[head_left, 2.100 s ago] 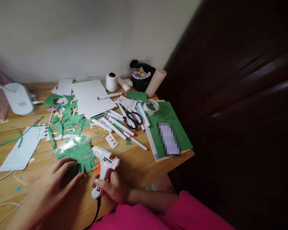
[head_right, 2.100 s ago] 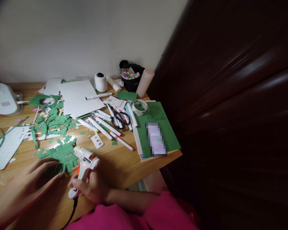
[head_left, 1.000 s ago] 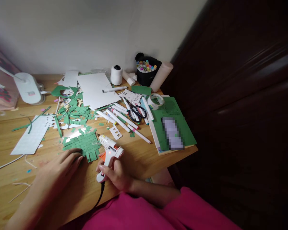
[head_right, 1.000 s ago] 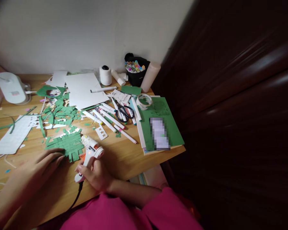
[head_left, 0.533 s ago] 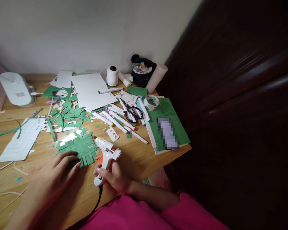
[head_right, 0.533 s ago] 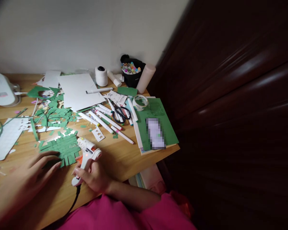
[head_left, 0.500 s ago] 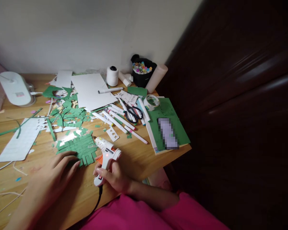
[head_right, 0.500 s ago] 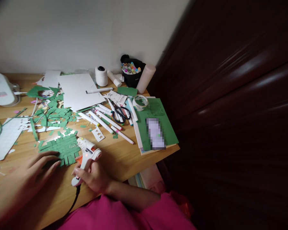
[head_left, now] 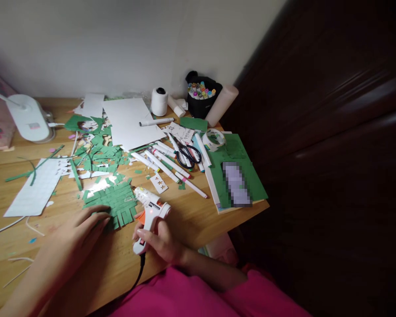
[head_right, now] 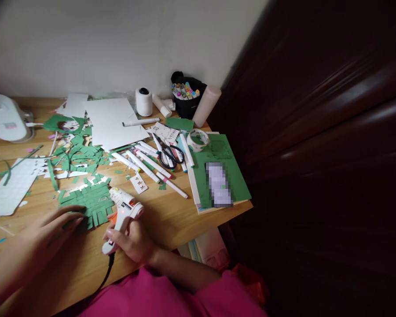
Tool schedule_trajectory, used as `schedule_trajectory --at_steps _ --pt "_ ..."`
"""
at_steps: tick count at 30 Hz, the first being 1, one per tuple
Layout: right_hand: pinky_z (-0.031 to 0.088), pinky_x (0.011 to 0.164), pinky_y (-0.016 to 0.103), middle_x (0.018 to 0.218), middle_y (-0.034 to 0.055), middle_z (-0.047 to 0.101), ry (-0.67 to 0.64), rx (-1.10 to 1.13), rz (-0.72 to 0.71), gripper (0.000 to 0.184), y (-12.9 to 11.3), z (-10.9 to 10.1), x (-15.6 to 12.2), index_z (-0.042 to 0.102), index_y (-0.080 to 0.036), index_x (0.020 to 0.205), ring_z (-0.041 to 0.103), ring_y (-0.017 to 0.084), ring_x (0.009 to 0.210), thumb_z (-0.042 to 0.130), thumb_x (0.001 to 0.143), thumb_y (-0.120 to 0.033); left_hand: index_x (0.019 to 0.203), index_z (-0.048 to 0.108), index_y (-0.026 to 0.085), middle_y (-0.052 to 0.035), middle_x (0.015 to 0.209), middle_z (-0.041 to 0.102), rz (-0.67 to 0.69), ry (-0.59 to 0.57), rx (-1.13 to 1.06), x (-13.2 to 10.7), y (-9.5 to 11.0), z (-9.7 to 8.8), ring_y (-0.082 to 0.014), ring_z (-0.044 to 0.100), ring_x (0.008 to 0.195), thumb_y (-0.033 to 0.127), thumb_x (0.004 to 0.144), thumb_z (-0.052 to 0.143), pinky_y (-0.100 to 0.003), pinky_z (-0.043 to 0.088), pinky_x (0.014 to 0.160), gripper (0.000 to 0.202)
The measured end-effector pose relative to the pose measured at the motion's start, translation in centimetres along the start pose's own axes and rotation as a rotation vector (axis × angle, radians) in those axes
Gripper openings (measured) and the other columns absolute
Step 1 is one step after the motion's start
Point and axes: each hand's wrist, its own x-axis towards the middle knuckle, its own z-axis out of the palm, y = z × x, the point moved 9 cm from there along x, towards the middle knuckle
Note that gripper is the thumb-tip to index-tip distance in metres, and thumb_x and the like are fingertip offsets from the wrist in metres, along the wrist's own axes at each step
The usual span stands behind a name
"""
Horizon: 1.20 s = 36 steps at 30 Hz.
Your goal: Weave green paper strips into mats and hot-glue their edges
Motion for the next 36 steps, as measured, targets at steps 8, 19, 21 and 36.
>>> schedule_trajectory --at_steps 8,19,21,36 --pt "0.048 0.063 0.025 0.075 0.0008 0.059 0.043 0.026 0.0 0.029 -1.0 -0.2 -0.6 0.056 -0.017 0.083 0.056 0.013 0.067 0.059 0.076 -0.045 0.091 0.063 0.02 -0.0084 0.104 0.062 0.079 -0.042 -0.053 0.8 -0.1 -0.4 -0.0201 0.061 0.088 0.039 0.091 0.035 -0.031 0.047 0.077 0.035" --pt "0.048 0.063 0.023 0.081 0.0012 0.059 0.059 -0.074 0.027 0.022 -0.2 -0.8 -2.1 0.057 -0.017 0.086 0.056 0.013 0.071 0.055 0.083 -0.039 0.094 0.059 0.018 -0.0062 0.098 0.06 -0.081 -0.042 -0.229 1.4 -0.3 -0.2 -0.02 0.056 0.092 0.04 0.093 0.038 -0.033 0.044 0.084 0.03" --pt "0.048 0.065 0.023 0.083 0.0008 0.058 0.093 -0.124 0.05 0.023 0.0 -1.2 -2.6 0.057 -0.019 0.093 0.056 0.013 0.073 0.053 0.085 -0.04 0.094 0.058 0.019 -0.0057 0.098 0.059 -0.091 -0.03 -0.253 1.3 -0.1 -0.5 -0.0187 0.056 0.092 0.035 0.094 0.037 -0.033 0.044 0.083 0.027" --pt "0.045 0.07 0.027 0.076 0.0018 0.058 0.123 -0.329 0.046 0.029 0.5 -1.2 -4.0 0.058 -0.019 0.081 0.054 0.016 0.069 0.054 0.082 -0.048 0.091 0.053 0.017 -0.0089 0.1 0.056 -0.113 -0.016 0.119 1.2 3.1 0.1 -0.0237 0.052 0.091 0.047 0.081 0.056 -0.036 0.044 0.075 0.032"
